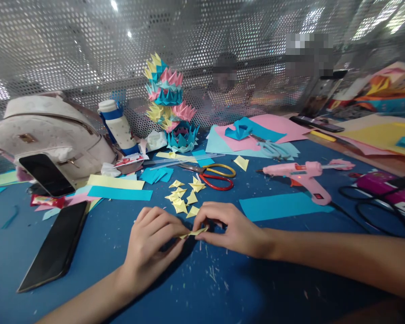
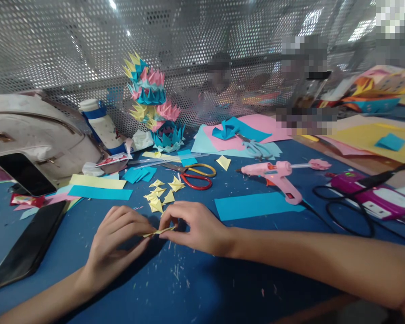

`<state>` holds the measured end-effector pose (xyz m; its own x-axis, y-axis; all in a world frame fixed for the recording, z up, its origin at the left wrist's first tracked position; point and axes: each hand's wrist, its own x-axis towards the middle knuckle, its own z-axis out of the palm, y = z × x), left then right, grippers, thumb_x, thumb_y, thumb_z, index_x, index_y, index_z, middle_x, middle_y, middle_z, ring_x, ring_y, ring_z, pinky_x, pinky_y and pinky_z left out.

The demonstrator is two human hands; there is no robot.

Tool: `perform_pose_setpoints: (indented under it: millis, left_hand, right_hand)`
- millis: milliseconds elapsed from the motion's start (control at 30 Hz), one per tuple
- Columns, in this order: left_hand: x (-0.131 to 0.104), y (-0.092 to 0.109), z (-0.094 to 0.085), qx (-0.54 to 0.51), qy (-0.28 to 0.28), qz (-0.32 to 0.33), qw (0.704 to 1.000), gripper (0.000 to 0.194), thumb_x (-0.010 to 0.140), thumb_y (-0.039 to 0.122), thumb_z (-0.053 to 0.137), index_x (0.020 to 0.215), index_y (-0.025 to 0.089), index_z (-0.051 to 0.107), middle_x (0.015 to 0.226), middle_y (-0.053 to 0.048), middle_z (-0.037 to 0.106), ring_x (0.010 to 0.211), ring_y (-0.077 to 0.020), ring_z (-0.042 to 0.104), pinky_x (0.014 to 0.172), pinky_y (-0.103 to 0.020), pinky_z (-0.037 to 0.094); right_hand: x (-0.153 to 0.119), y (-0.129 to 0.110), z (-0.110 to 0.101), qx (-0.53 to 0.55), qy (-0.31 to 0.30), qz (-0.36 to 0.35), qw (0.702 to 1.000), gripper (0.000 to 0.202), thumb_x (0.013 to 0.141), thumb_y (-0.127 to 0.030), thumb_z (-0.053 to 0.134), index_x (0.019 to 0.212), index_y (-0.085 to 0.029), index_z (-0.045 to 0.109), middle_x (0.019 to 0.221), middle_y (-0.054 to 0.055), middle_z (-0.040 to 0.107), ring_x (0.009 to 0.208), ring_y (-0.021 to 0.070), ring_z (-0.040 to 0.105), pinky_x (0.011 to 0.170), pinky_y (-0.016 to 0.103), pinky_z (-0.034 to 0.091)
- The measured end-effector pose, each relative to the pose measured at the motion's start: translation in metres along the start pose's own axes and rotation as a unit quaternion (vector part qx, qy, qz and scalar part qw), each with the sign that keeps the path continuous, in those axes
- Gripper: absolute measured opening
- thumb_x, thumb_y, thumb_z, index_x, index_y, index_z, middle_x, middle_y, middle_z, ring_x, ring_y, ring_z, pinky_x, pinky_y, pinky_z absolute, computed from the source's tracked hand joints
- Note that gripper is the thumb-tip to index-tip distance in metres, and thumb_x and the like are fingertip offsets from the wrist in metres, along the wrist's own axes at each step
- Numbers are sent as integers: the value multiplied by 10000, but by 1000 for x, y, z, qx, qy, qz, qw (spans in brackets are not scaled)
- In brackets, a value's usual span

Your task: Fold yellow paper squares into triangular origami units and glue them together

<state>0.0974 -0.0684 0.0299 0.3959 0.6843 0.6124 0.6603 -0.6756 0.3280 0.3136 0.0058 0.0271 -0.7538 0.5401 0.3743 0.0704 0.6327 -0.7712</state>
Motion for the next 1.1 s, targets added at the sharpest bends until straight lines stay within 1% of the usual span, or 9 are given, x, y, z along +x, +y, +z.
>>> perform_pose_setpoints:
  millis: [167,367,567,700,900,1100]
  left_hand:
    - [1,-2,0,-20,-4,-24,999,69,928,183,681,899,246,677,830,32,711,767,-157,591,709,-324,344]
    - [1,-1,2,-49,-3,-44,998,125,958,204,623,857,239,686,790,12,709,747,-163,601,697,-329,353]
    - [0,-3,3,-52,-6,-52,997,86,932,202,677,856,242,672,811,41,706,757,-155,608,715,-322,347]
    - [-1,-5,4,-47,-8,-57,997,82,913,223,716,858,248,661,835,48,712,775,-159,605,735,-325,338]
    - [0,-5,4,-46,-10,-54,997,106,926,186,683,843,239,645,820,47,704,771,-159,597,728,-324,325]
    - [0,-3,3,-49,-19,-49,997,121,949,197,653,834,231,634,812,50,694,775,-156,591,740,-330,318]
  right_hand:
    - [0,2,0,1,-4,8,1000,114,895,-282,687,854,-176,670,801,7,648,667,95,529,613,228,431]
    - [0,3,1,0,-8,12,1000,117,894,-285,688,849,-178,676,793,7,649,666,96,534,611,223,433]
    - [1,1,1,-2,2,17,1000,151,901,-310,673,834,-175,671,775,8,647,631,91,517,582,222,421]
    - [1,2,1,-3,5,18,1000,142,898,-299,666,826,-176,670,761,5,641,626,89,520,568,220,418]
    - [2,2,2,14,5,10,1000,110,871,-266,697,818,-174,669,755,-2,633,627,85,521,571,209,428]
    - [-1,2,2,6,-6,25,1000,115,876,-266,686,816,-169,668,753,0,635,613,86,522,572,216,428]
